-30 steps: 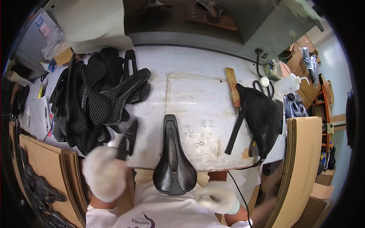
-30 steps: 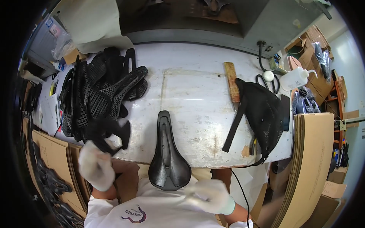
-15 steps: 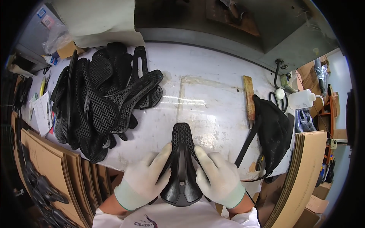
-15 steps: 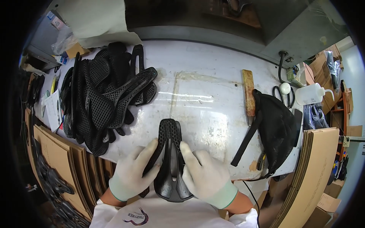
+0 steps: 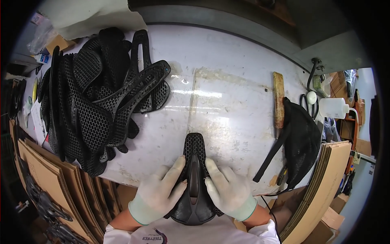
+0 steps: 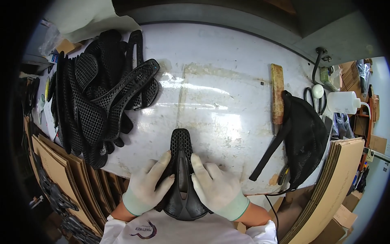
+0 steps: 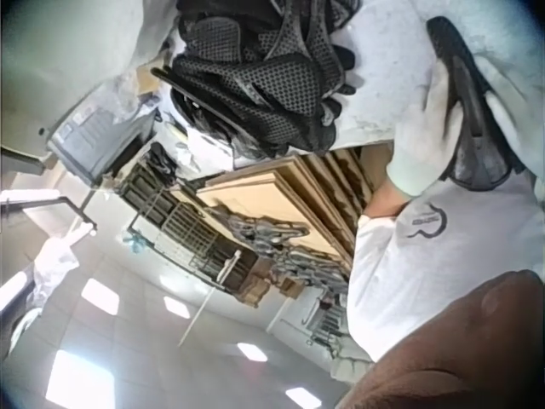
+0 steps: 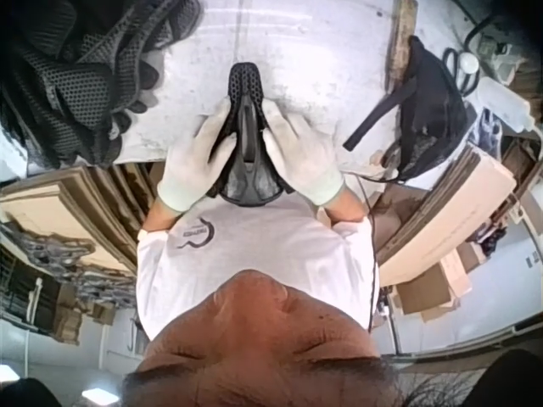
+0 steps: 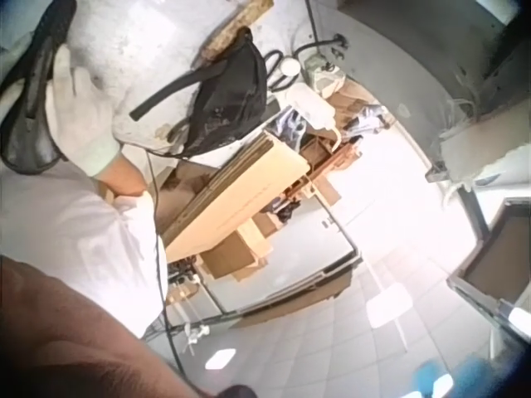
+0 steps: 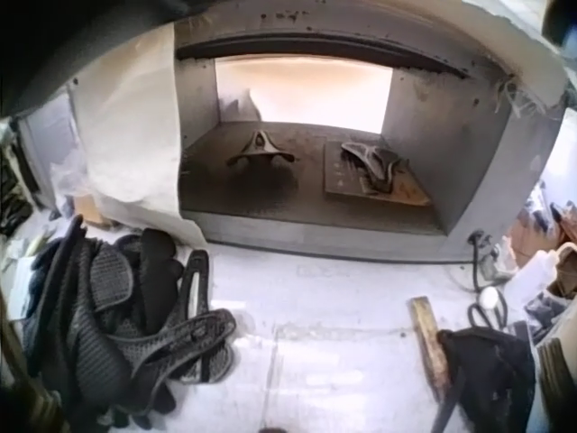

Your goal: Assembling 3D-printed mesh saddle pads onto plastic bicycle saddle bases by hand.

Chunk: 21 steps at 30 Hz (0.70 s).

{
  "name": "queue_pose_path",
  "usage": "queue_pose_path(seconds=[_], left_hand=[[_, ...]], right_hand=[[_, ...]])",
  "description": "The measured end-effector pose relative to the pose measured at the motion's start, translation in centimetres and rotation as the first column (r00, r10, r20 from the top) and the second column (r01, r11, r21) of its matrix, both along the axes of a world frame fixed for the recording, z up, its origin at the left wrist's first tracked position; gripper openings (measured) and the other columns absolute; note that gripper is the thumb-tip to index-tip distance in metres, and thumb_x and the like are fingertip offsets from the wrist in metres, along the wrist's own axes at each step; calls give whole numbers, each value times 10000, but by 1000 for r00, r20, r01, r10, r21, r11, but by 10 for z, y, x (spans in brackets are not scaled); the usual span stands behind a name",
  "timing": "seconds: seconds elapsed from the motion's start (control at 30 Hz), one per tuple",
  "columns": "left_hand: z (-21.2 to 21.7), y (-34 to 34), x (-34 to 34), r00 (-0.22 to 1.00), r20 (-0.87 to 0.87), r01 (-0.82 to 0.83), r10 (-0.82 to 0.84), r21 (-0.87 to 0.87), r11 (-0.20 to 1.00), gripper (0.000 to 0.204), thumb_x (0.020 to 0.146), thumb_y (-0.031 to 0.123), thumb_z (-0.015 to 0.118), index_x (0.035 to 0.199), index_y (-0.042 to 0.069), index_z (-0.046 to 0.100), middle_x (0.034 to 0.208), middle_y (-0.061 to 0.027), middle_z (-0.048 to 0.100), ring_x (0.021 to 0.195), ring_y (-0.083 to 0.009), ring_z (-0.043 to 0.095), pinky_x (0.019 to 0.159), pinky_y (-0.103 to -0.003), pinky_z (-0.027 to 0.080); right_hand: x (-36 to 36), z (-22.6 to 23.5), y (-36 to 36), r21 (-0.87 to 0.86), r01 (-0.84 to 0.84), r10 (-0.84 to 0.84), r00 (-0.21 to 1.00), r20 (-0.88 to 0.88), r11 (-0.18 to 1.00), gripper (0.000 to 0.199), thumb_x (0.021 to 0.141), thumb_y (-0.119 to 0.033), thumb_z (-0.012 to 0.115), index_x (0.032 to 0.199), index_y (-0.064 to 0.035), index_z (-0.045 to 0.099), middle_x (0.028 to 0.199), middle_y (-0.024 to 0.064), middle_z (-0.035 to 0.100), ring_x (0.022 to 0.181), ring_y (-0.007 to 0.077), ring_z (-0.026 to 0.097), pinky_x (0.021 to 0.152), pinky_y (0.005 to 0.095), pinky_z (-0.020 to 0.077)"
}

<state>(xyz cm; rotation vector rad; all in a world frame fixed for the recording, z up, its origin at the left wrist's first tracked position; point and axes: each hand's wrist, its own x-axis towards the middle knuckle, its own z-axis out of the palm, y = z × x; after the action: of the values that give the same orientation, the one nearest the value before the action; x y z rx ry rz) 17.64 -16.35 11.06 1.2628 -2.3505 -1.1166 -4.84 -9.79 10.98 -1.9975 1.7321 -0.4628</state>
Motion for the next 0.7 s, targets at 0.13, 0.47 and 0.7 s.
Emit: queue_pose_path(seconds=[0.13,0.47,0.7], left_hand=[[-5,0,0,1000,15,10,-10,-7,1000,599,948,189,740,1482,-23,573,948,-163,663,676,-339,673,615,-425,561],[-3,-7,0,997,-11,77,-78,-62,995,595,910,172,752,1437,-59,600,905,-152,650,602,-279,634,522,-385,524],[-6,-4,-4,992,-17,124,-126,-76,989,600,915,180,735,1414,-117,585,853,-138,629,576,-249,602,478,-365,479]], right_hand=[[1,-2,-1,-8,3,-2,1000,10,1000,542,925,-175,734,1418,25,630,868,65,580,651,192,632,549,334,521],[1,3,4,-16,-25,25,1000,19,1000,571,880,-170,768,1380,73,640,811,56,579,584,172,607,494,332,488],[19,1,9,-4,14,-14,999,-43,1000,588,886,-180,765,1388,92,624,761,35,561,576,159,598,477,317,459]])
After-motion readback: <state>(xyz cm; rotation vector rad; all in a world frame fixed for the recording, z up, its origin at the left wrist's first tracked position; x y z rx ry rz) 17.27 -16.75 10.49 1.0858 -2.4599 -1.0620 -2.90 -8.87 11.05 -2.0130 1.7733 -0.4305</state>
